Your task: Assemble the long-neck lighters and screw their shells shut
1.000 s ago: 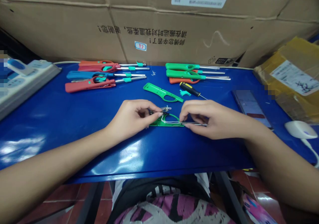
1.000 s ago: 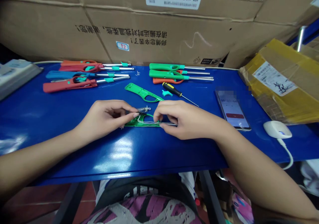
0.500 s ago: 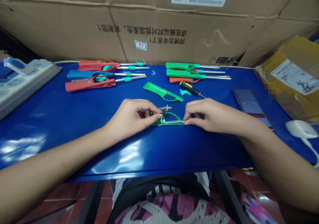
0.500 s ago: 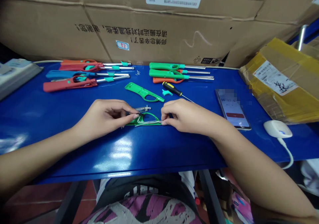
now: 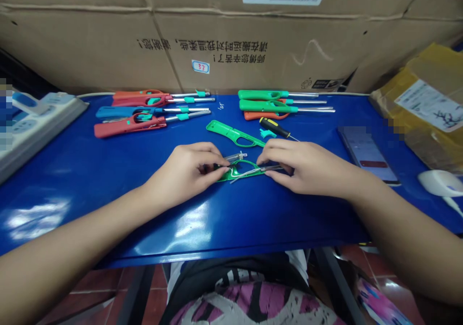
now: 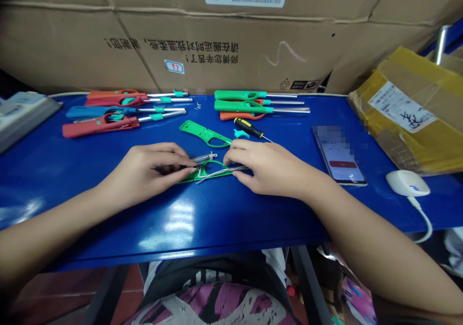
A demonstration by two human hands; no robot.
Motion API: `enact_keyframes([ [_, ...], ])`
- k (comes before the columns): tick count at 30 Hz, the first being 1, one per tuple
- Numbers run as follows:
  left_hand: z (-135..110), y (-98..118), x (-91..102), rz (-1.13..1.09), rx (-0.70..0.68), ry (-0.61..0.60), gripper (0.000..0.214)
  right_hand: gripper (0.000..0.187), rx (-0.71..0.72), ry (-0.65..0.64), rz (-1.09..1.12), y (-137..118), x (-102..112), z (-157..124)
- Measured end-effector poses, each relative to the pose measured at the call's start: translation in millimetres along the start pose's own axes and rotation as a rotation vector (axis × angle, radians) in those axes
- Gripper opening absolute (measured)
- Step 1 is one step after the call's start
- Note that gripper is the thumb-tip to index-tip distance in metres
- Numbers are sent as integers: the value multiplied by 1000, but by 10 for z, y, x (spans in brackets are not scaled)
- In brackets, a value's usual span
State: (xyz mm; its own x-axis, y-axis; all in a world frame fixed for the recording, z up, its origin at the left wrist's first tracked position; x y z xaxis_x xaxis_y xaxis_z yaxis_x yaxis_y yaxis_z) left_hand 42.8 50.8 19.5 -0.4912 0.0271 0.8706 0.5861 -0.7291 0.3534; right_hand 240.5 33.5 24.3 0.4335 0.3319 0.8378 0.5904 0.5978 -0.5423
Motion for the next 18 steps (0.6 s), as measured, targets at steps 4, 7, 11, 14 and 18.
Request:
enact_keyframes([
  [4, -4, 0, -13, -25, 23, 4, 12, 19, 62, 6, 17, -69, -88, 13],
  [7, -6, -4, -21, -38, 45, -2, 10, 16, 76, -23, -15, -80, -164, 33],
  [11, -5, -19, -38, -45, 64, -28, 9, 13, 75, -29, -21, -78, -180, 54],
  [14, -3, -22, -47, -34, 56, -39, 9, 13, 90, -23, -22, -99, -179, 61],
  [18, -3, -7, -53, -34, 39, -31, 9, 17, 118, -11, -53, -134, -232, 70],
])
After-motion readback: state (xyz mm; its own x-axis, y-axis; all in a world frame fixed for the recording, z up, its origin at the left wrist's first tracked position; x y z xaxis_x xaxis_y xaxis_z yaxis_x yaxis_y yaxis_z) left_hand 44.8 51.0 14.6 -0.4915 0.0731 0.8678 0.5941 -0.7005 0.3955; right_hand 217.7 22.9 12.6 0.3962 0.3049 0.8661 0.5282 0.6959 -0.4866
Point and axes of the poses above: each hand's wrist, its own z-axis towards the middle knuckle, its own x-axis out of the back of the hand, y = z × x, the point moved 6 cm from there along z, towards the middle knuckle, and after that the axes turned 13 degrees about z, right-handed, at the moved point
